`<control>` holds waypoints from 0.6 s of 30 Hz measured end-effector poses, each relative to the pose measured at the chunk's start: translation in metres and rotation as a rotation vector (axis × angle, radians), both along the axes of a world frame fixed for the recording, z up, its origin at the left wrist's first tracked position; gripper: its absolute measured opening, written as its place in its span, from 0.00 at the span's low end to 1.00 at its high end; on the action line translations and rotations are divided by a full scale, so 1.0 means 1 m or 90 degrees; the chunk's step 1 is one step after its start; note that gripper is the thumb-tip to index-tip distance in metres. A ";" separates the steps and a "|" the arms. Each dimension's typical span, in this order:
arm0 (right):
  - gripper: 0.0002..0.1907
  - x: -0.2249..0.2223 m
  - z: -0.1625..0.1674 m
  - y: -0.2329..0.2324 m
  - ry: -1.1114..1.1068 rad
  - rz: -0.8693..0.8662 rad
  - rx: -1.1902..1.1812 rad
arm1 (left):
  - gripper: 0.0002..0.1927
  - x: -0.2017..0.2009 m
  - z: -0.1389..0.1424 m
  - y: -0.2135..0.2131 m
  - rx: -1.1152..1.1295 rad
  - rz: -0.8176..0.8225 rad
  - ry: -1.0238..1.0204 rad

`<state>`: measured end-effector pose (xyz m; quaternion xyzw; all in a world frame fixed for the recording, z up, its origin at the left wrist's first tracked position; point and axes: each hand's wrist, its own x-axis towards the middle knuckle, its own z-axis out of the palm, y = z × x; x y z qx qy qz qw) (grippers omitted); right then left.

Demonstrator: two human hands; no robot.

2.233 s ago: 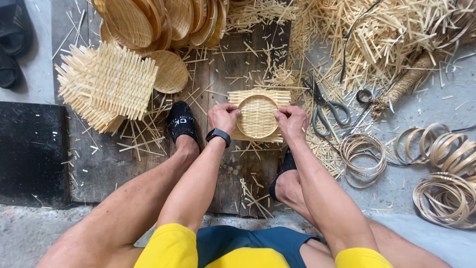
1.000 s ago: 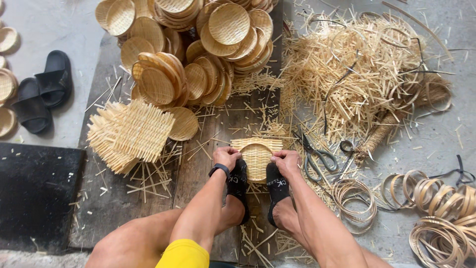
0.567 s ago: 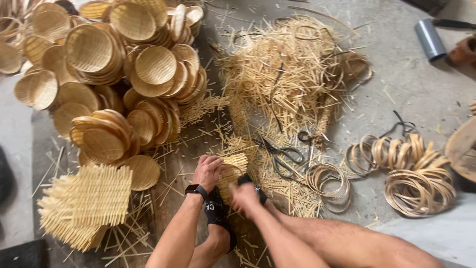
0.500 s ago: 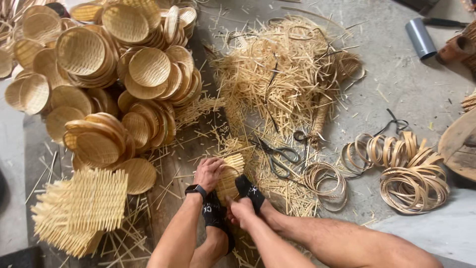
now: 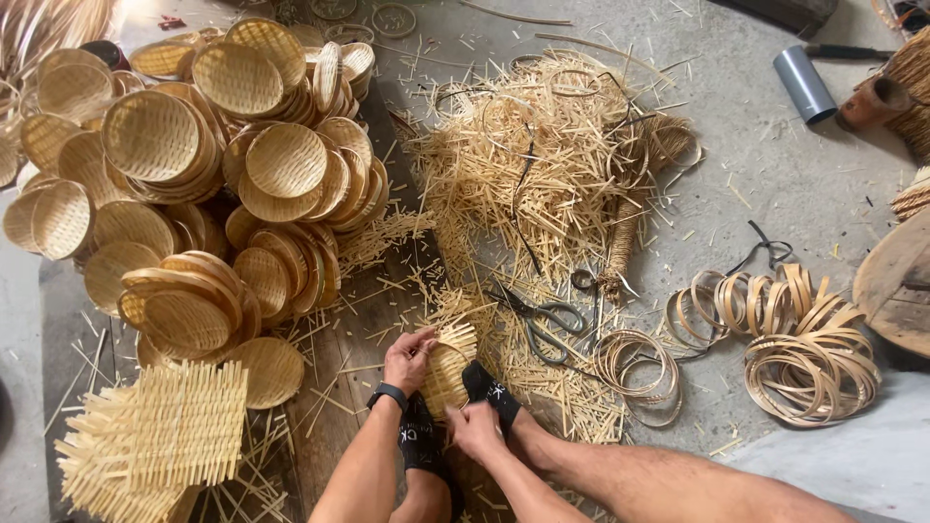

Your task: The person sits on the floor assembling woven bamboo basket lids. They press a round woven bamboo disc into a bent bamboo rim, trim excess slivers with shears, tap the disc to seat it, and stack the finished baskets on a growing pile.

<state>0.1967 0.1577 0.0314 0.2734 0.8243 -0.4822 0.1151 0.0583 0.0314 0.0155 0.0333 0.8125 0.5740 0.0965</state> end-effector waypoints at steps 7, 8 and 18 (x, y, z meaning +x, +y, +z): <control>0.13 -0.092 0.006 0.043 0.063 -0.086 -0.009 | 0.14 -0.010 -0.014 0.000 -0.013 -0.002 -0.134; 0.16 -0.098 0.002 0.046 0.041 -0.065 0.001 | 0.15 -0.014 -0.016 0.000 -0.018 -0.004 -0.143; 0.15 -0.106 0.009 0.060 0.005 0.044 -0.007 | 0.22 -0.021 -0.018 -0.005 0.212 0.037 -0.303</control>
